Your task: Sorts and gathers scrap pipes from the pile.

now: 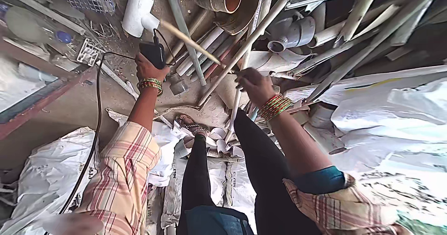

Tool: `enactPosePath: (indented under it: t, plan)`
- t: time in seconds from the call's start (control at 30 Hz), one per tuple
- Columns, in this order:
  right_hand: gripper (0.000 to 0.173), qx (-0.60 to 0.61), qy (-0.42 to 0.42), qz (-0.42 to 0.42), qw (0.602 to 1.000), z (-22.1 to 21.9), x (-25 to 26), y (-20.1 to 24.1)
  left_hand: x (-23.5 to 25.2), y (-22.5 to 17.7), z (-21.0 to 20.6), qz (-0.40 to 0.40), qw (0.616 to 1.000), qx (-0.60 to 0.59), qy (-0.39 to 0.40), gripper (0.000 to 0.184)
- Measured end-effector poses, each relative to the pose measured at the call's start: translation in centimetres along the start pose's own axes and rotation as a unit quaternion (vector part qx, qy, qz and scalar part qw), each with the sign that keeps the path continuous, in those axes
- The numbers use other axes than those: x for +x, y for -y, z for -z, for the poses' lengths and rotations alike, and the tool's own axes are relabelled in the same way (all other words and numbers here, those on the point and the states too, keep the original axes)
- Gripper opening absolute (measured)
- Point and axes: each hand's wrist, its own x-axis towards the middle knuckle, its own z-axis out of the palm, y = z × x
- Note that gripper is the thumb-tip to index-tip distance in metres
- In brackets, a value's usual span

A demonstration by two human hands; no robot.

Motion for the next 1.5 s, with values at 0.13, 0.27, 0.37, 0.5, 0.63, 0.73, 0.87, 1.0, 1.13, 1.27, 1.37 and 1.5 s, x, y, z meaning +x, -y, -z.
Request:
enactPosePath:
  t: [0.13, 0.27, 0.37, 0.5, 0.63, 0.73, 0.87, 1.0, 1.13, 1.27, 1.37, 1.5]
  plan:
    - [0.031, -0.005, 0.084, -0.03, 0.996, -3.0, -4.6, 0.7, -5.5, -0.2, 1.9, -0.023, 0.993, -0.116, 0.017, 0.109]
    - [0.038, -0.071, 0.185, -0.117, 0.973, -4.9, -12.8, 6.1, -12.5, -0.4, 3.8, -0.047, 0.96, -0.268, 0.059, 0.092]
    - [0.04, -0.118, 0.261, -0.145, 0.947, -7.9, -21.3, 8.1, -19.3, -0.7, 6.8, -0.062, 0.937, -0.336, 0.069, 0.089]
    - [0.043, -0.233, 0.381, -0.071, 0.892, -14.4, -22.2, 2.6, -26.7, -0.3, 12.2, -0.206, 0.912, -0.351, -0.051, 0.098]
    - [0.048, -0.299, 0.321, -0.039, 0.898, -18.8, -18.7, -1.0, -31.5, 2.5, 18.5, -0.411, 0.807, -0.313, -0.286, 0.096]
    - [0.048, -0.294, 0.279, 0.008, 0.914, -21.1, -18.2, -1.1, -35.6, 6.1, 24.6, -0.434, 0.772, -0.295, -0.359, 0.087]
    - [0.051, -0.3, 0.295, 0.007, 0.907, -22.9, -17.6, -2.2, -41.0, 9.9, 32.6, -0.355, 0.75, -0.146, -0.539, 0.088]
    - [0.05, -0.32, 0.297, 0.013, 0.899, -23.5, -17.6, -2.8, -41.4, 13.2, 40.7, -0.225, 0.772, 0.049, -0.592, 0.098]
    - [0.049, -0.324, 0.293, 0.008, 0.9, -24.0, -17.4, -3.6, -38.4, 16.0, 47.9, -0.284, 0.84, 0.139, -0.441, 0.097]
    - [0.048, -0.33, 0.293, -0.006, 0.897, -24.0, -17.7, -4.3, -37.7, 15.6, 49.8, -0.302, 0.802, 0.187, -0.481, 0.054]
    - [0.047, -0.32, 0.297, -0.013, 0.9, -23.4, -17.7, -4.0, -39.4, 14.9, 44.0, -0.336, 0.754, 0.174, -0.538, 0.041]
    - [0.047, -0.292, 0.301, -0.017, 0.908, -22.7, -18.1, -3.8, -41.0, 14.0, 26.0, -0.425, 0.857, 0.025, -0.29, 0.01]
